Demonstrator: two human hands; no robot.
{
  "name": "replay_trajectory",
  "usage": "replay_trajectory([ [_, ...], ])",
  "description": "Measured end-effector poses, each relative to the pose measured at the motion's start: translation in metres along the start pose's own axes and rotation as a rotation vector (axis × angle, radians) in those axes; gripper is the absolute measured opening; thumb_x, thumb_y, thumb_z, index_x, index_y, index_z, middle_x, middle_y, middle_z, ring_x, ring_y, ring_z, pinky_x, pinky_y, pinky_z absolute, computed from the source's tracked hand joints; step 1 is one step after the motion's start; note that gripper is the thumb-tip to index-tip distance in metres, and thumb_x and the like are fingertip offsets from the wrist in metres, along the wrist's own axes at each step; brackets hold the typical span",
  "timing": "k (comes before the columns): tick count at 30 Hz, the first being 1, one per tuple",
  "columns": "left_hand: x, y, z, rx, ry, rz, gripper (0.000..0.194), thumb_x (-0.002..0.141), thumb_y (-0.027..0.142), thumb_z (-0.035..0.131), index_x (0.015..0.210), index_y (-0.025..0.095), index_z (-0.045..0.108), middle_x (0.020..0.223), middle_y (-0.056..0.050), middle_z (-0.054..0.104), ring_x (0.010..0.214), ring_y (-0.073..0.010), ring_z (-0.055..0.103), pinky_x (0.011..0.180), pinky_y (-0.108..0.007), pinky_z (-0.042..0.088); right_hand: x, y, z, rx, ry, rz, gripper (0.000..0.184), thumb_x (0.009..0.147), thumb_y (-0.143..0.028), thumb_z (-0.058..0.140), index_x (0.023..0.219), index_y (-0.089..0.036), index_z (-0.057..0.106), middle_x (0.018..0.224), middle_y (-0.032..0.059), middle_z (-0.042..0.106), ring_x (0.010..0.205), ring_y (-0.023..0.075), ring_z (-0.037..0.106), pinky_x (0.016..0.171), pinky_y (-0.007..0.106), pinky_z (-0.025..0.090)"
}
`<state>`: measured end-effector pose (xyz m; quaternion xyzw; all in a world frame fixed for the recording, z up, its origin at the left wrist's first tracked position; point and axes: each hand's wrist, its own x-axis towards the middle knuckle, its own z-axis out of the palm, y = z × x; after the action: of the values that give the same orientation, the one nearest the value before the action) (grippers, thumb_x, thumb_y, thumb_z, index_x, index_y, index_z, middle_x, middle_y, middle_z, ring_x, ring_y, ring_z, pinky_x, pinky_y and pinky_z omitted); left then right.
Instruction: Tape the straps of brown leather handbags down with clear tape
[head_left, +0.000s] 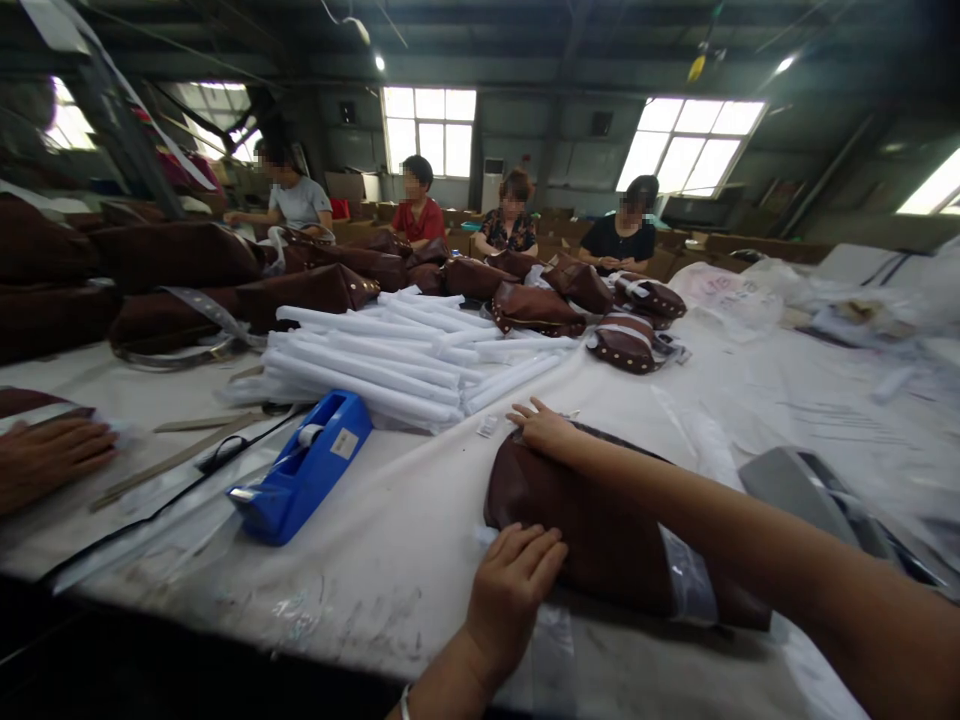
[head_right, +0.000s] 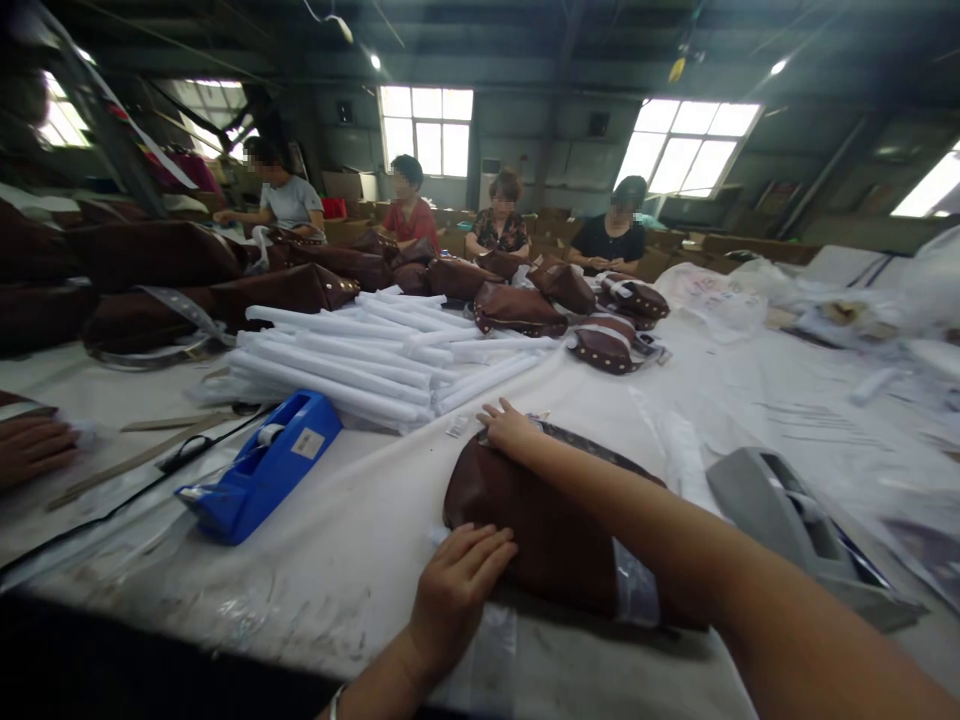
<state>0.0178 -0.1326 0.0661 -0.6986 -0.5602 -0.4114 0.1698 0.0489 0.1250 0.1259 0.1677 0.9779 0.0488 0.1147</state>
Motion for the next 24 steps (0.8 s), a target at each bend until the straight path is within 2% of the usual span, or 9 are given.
replay_trajectory([
  [4, 0.001, 0.000, -0.001, -0.023, 0.014, -0.001, 0.029, 0.100, 0.017, 0.045, 0.116, 0.023, 0.067, 0.118, 0.000, 0.074, 0.107, -0.0163, 0.067, 0.096, -0.037, 0.056, -0.011, 0.010, -0.004, 0.083, -0.010, -0.003, 0.042, 0.086, -0.011, 0.052, 0.120, -0.025, 0.071, 0.142, 0.0029, 0.059, 0.126, 0.0209, 0.058, 0.105, 0.030, 0.045],
  [6, 0.001, 0.001, -0.002, -0.027, 0.014, 0.000, 0.029, 0.100, 0.016, 0.045, 0.116, 0.023, 0.068, 0.117, 0.000, 0.074, 0.107, -0.0161, 0.067, 0.097, -0.037, 0.056, -0.014, 0.011, -0.005, 0.106, -0.003, 0.012, 0.048, 0.086, -0.012, 0.052, 0.129, -0.027, 0.066, 0.142, 0.0018, 0.059, 0.115, 0.0190, 0.065, 0.097, 0.027, 0.049],
  [9, 0.001, 0.001, -0.002, -0.030, 0.010, 0.000, 0.029, 0.100, 0.017, 0.045, 0.116, 0.023, 0.068, 0.117, 0.000, 0.074, 0.107, -0.0162, 0.067, 0.097, -0.036, 0.056, -0.017, 0.009, -0.007, 0.099, -0.011, -0.022, 0.042, 0.086, -0.013, 0.054, 0.122, -0.027, 0.070, 0.143, 0.0010, 0.058, 0.124, 0.0197, 0.059, 0.104, 0.029, 0.045],
  [13, -0.002, 0.001, -0.002, -0.025, 0.000, 0.009, 0.029, 0.100, 0.016, 0.045, 0.118, 0.023, 0.067, 0.118, -0.001, 0.074, 0.108, -0.0165, 0.067, 0.098, -0.037, 0.056, -0.018, 0.003, -0.011, 0.039, -0.030, -0.042, 0.027, 0.089, -0.012, 0.055, 0.100, -0.023, 0.077, 0.151, 0.0038, 0.050, 0.142, 0.0265, 0.040, 0.116, 0.045, 0.031],
  [16, -0.002, 0.002, -0.002, -0.017, -0.011, 0.014, 0.027, 0.098, 0.016, 0.049, 0.117, 0.024, 0.068, 0.117, 0.000, 0.074, 0.108, -0.0166, 0.067, 0.098, -0.037, 0.056, -0.017, -0.001, -0.011, 0.001, -0.037, -0.003, 0.027, 0.091, -0.010, 0.053, 0.099, -0.020, 0.077, 0.150, 0.0086, 0.050, 0.143, 0.0310, 0.039, 0.115, 0.054, 0.030],
  [18, -0.001, 0.002, -0.003, -0.012, -0.010, 0.018, 0.027, 0.098, 0.016, 0.049, 0.116, 0.024, 0.068, 0.117, 0.000, 0.074, 0.108, -0.0169, 0.067, 0.097, -0.037, 0.056, -0.016, -0.002, -0.011, -0.008, -0.050, 0.013, 0.028, 0.091, -0.010, 0.053, 0.101, -0.019, 0.077, 0.146, 0.0112, 0.054, 0.140, 0.0312, 0.043, 0.113, 0.052, 0.035],
  [21, 0.000, 0.002, -0.004, -0.014, 0.005, 0.025, 0.027, 0.098, 0.015, 0.048, 0.116, 0.023, 0.067, 0.116, 0.000, 0.074, 0.106, -0.0168, 0.068, 0.096, -0.037, 0.056, -0.015, -0.003, -0.011, -0.007, -0.065, 0.026, 0.030, 0.091, -0.012, 0.053, 0.108, -0.020, 0.076, 0.143, 0.0113, 0.057, 0.134, 0.0270, 0.051, 0.108, 0.044, 0.043],
  [23, 0.000, 0.002, -0.004, -0.016, 0.016, 0.023, 0.027, 0.099, 0.015, 0.048, 0.116, 0.023, 0.067, 0.116, 0.000, 0.074, 0.105, -0.0168, 0.068, 0.095, -0.037, 0.057, -0.016, -0.003, -0.009, -0.012, -0.066, 0.034, 0.030, 0.091, -0.013, 0.054, 0.108, -0.022, 0.076, 0.145, 0.0090, 0.055, 0.133, 0.0260, 0.051, 0.108, 0.043, 0.043],
  [24, 0.000, 0.002, -0.004, -0.017, 0.018, 0.022, 0.027, 0.099, 0.015, 0.048, 0.115, 0.023, 0.067, 0.116, 0.001, 0.074, 0.105, -0.0168, 0.068, 0.095, -0.037, 0.057, -0.017, -0.003, -0.008, -0.020, -0.061, 0.044, 0.029, 0.090, -0.014, 0.054, 0.106, -0.023, 0.076, 0.148, 0.0088, 0.052, 0.136, 0.0277, 0.048, 0.110, 0.046, 0.040],
])
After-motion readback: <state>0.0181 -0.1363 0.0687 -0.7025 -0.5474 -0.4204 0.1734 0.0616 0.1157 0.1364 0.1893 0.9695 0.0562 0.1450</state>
